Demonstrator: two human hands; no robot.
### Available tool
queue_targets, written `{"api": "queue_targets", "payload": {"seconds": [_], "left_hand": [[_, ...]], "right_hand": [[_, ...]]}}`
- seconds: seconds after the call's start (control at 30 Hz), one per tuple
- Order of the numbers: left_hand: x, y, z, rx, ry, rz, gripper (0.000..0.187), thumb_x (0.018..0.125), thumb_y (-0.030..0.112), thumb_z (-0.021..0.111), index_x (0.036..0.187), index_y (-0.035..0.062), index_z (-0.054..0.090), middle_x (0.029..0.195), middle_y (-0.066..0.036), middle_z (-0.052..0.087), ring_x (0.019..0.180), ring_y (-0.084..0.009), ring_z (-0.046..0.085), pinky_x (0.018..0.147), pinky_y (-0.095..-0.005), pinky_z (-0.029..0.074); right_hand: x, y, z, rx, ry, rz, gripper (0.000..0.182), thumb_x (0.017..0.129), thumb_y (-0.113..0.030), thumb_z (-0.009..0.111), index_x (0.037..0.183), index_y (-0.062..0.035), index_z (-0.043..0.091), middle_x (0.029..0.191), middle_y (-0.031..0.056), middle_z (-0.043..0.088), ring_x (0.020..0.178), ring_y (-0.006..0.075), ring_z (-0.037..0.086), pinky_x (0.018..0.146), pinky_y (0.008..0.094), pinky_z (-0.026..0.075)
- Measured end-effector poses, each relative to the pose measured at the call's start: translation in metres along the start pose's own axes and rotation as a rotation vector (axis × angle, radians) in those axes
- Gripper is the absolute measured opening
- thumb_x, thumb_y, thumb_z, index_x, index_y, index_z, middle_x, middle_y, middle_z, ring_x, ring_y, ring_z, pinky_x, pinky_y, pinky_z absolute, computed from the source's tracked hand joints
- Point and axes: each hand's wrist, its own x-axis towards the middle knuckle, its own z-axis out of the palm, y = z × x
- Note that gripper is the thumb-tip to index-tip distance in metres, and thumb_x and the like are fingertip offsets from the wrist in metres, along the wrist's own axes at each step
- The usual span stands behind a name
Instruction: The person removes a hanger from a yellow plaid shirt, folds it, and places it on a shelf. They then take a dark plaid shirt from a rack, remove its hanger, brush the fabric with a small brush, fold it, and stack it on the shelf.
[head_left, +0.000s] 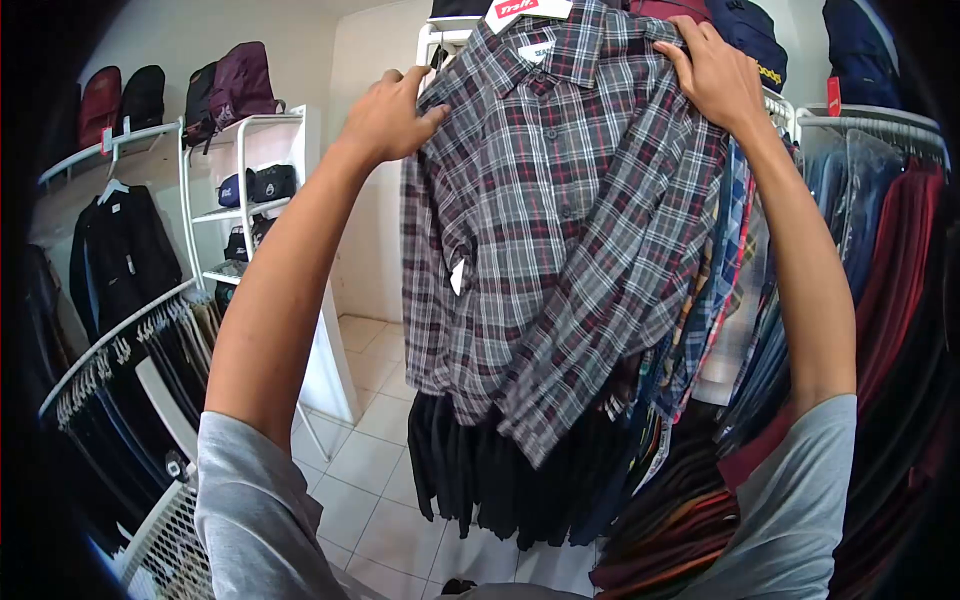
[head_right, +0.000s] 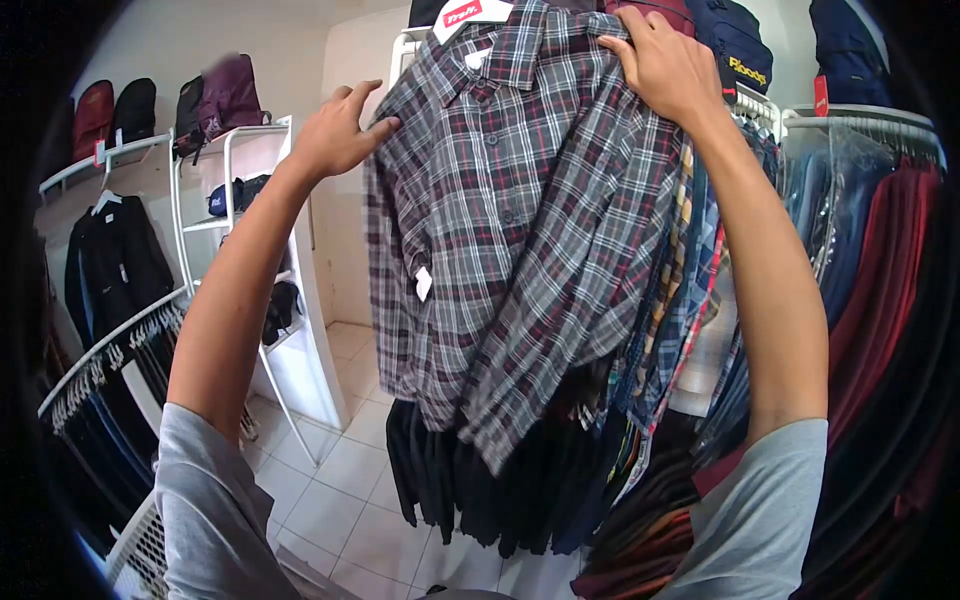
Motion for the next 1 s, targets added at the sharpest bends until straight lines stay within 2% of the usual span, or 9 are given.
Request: {"api": "queue_targets", "payload": {"seconds": [0.03, 0.13, 0.2, 0.27, 0.5, 0.53, 0.73, 0.83, 1.0], "left_hand": [[-0.007, 0.007, -0.007, -0.003, 0.035, -0.018, 0.068, 0.091, 0.050, 0.064, 0.142, 0.0087, 0.049, 0.128, -0.025, 0.060, 0.113, -0.0406, 0.062, 0.097, -0.0460, 0.049], [-0.020, 0.011, -0.028, -0.029, 0.052, -0.083, 0.071, 0.094, 0.059, 0.057, 0.142, 0.0071, 0.049, 0.128, -0.027, 0.060, 0.116, -0.0419, 0.061, 0.098, -0.0457, 0.048], [-0.020, 0.011, -0.041, -0.144, -0.018, -0.006, 0.067, 0.096, 0.057, 0.055, 0.135, 0.0027, 0.053, 0.119, -0.028, 0.064, 0.112, -0.0425, 0.063, 0.097, -0.0468, 0.048], [-0.018, 0.020, -0.064, -0.103, -0.129, -0.082, 0.060, 0.097, 0.052, 0.056, 0.119, -0.0044, 0.059, 0.104, -0.029, 0.067, 0.100, -0.0459, 0.064, 0.088, -0.0493, 0.049], [-0.022, 0.061, -0.110, -0.197, -0.173, -0.269, 0.047, 0.095, 0.039, 0.064, 0.111, -0.0050, 0.057, 0.091, -0.031, 0.063, 0.087, -0.0464, 0.062, 0.075, -0.0482, 0.046], [-0.027, 0.064, -0.109, -0.182, -0.086, -0.182, 0.044, 0.095, 0.034, 0.065, 0.112, -0.0056, 0.057, 0.083, -0.029, 0.063, 0.082, -0.0458, 0.063, 0.073, -0.0471, 0.047], [-0.007, 0.103, -0.167, -0.240, -0.242, -0.411, 0.039, 0.092, 0.021, 0.069, 0.118, -0.0061, 0.056, 0.076, -0.028, 0.058, 0.066, -0.0402, 0.058, 0.064, -0.0434, 0.045], [0.007, 0.132, -0.194, -0.198, -0.357, -0.479, 0.040, 0.092, 0.021, 0.070, 0.119, -0.0044, 0.057, 0.079, -0.027, 0.061, 0.067, -0.0396, 0.060, 0.063, -0.0435, 0.045], [0.038, 0.162, -0.227, -0.168, -0.430, -0.613, 0.040, 0.091, 0.022, 0.071, 0.120, -0.0018, 0.058, 0.078, -0.024, 0.062, 0.064, -0.0361, 0.061, 0.062, -0.0415, 0.046]], "right_hand": [[-0.008, 0.006, -0.005, 0.056, 0.062, -0.036, 0.039, 0.099, -0.046, 0.055, 0.118, -0.0122, 0.056, 0.087, 0.0131, 0.063, 0.073, 0.0395, 0.067, 0.057, 0.0491, 0.052], [-0.021, 0.003, -0.012, 0.165, 0.047, 0.004, 0.039, 0.099, -0.046, 0.055, 0.118, -0.0119, 0.055, 0.087, 0.0136, 0.063, 0.073, 0.0399, 0.066, 0.058, 0.0499, 0.052], [-0.028, 0.003, -0.005, 0.265, 0.052, 0.041, 0.042, 0.099, -0.047, 0.055, 0.119, -0.0102, 0.057, 0.096, 0.0156, 0.066, 0.077, 0.0406, 0.067, 0.061, 0.0505, 0.053], [-0.028, 0.003, -0.004, 0.332, -0.078, 0.109, 0.043, 0.098, -0.047, 0.055, 0.120, -0.0098, 0.059, 0.099, 0.0163, 0.067, 0.078, 0.0409, 0.067, 0.062, 0.0503, 0.053], [-0.038, 0.000, 0.051, 0.594, -0.147, 0.217, 0.041, 0.096, -0.046, 0.060, 0.119, -0.0116, 0.060, 0.102, 0.0120, 0.069, 0.082, 0.0371, 0.068, 0.064, 0.0454, 0.052], [-0.044, -0.002, 0.054, 0.671, -0.162, 0.250, 0.040, 0.096, -0.044, 0.061, 0.119, -0.0117, 0.061, 0.102, 0.0118, 0.069, 0.081, 0.0363, 0.068, 0.064, 0.0447, 0.052], [-0.012, 0.004, 0.077, 0.869, -0.226, 0.076, 0.038, 0.094, -0.033, 0.065, 0.117, -0.0026, 0.059, 0.095, 0.0149, 0.063, 0.082, 0.0346, 0.060, 0.071, 0.0423, 0.042], [0.002, 0.003, 0.070, 0.975, -0.247, -0.060, 0.039, 0.095, -0.033, 0.064, 0.117, -0.0005, 0.058, 0.092, 0.0158, 0.061, 0.081, 0.0345, 0.060, 0.071, 0.0427, 0.045], [0.024, -0.012, 0.077, 1.216, -0.351, 0.000, 0.037, 0.093, -0.030, 0.065, 0.115, -0.0009, 0.058, 0.090, 0.0157, 0.060, 0.079, 0.0359, 0.062, 0.068, 0.0435, 0.049]]}}
